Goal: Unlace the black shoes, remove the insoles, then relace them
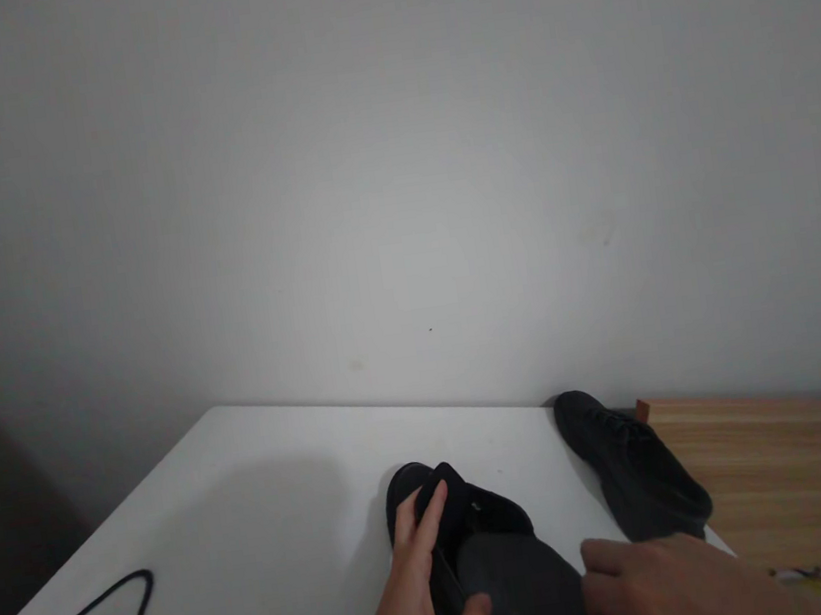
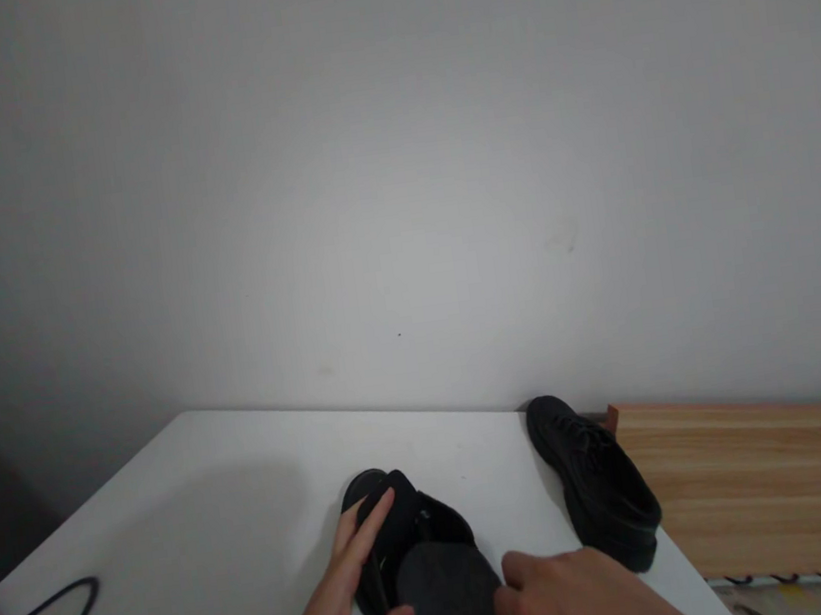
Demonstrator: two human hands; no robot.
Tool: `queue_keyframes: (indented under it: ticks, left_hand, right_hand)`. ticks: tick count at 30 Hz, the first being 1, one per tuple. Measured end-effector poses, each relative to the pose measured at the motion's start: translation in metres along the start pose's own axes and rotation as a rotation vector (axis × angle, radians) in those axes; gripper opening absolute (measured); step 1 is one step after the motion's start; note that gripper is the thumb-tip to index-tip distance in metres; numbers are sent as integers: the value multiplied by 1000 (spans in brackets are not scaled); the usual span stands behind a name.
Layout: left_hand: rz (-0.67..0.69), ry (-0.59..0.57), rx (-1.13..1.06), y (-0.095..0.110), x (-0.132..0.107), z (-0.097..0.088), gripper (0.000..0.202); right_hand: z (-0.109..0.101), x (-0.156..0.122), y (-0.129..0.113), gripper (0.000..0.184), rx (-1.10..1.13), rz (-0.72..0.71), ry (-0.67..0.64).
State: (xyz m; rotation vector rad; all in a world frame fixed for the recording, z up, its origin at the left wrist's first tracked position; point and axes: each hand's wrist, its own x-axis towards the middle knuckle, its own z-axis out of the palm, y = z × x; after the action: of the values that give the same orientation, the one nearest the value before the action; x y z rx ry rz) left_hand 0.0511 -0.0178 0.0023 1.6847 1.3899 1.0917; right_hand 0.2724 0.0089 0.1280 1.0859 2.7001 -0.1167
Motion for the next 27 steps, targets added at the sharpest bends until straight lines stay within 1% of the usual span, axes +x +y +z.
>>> queue_keyframes:
  ticks: [2,5,7,10,13,18,27]
  left_hand:
    - [7,-9,-27,-1,0,1,85]
    - [25,-26,-60,-3,2,2,86]
    - [30,-24,-58,-5,2,3,87]
    - [21,-32,-48,-6,3,3,89]
    - [-10,-37,-47,-5,3,3,90]
    - [-8,-42,-58,-5,1,2,89]
    - [-6,-43,-48,-6,3,3,90]
  right_hand:
    - [0,15,-10,23,-6,33,-51]
    - [0,34,-24,26,18,126,-137]
    - [2,43,-32,31,54,170,-164]
    - [7,53,-39,34,122,217,-170]
    - [16,60,-41,34,145,239,-155]
    - [30,73,-40,37,221,199,-44]
    - [37,92,-42,39,330,200,34]
